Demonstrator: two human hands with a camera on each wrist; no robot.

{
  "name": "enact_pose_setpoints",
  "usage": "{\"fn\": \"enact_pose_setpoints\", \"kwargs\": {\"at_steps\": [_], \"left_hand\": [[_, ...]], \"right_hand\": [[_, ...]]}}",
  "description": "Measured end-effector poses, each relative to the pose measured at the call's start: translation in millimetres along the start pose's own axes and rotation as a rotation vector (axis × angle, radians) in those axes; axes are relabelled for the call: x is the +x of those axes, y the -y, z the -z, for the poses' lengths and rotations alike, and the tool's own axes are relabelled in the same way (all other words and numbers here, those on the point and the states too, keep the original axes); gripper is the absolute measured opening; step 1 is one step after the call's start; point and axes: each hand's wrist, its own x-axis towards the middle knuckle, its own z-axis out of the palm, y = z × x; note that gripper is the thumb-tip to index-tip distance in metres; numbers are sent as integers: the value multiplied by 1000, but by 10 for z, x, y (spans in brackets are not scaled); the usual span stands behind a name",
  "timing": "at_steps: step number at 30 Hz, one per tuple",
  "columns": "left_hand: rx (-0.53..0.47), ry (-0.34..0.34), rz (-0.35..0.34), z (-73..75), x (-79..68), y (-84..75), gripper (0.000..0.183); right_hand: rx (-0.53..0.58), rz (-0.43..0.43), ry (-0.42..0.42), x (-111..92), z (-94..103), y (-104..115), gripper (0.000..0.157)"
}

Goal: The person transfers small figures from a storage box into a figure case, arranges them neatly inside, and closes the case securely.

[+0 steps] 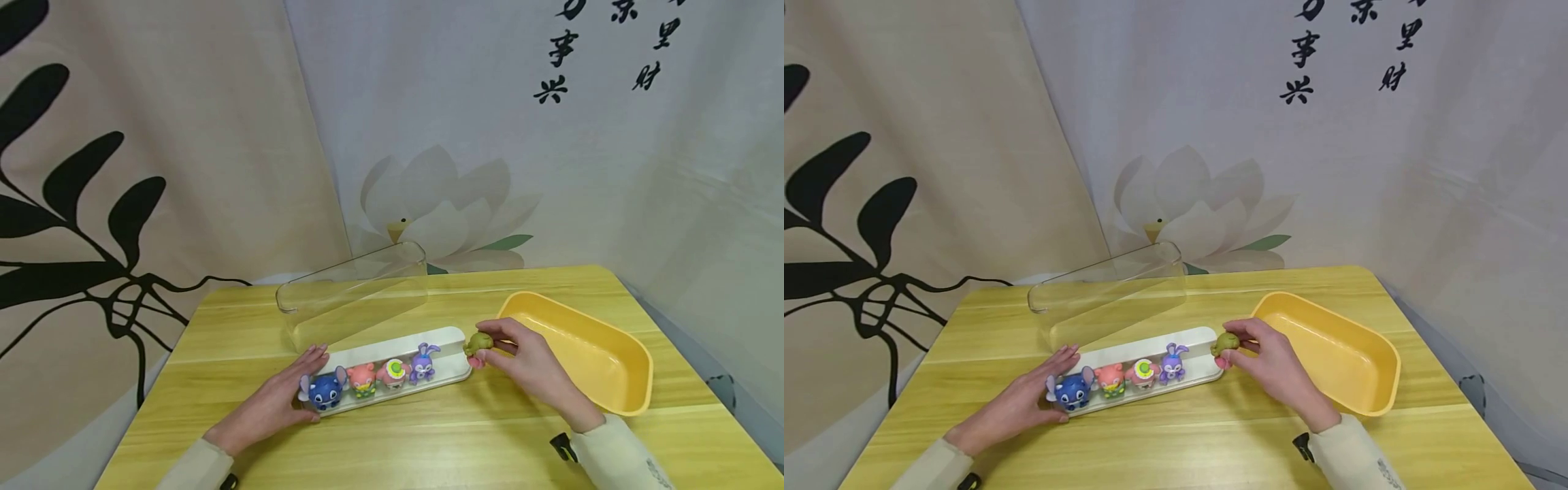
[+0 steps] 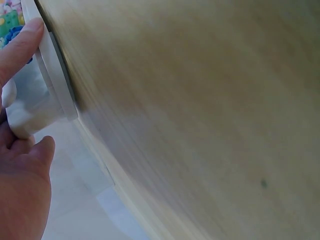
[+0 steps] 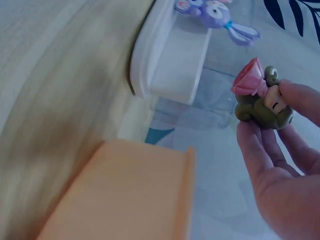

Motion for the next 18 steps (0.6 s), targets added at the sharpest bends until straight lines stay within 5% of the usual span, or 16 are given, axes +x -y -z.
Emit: {"fn": "enact_pose_setpoints", "kwargs": {"at_steps": [18], "left_hand": [[-15,-2,-10,5,-7,10,102]], "right_hand": [[-176,76,50,146,-476,-60,28]]}}
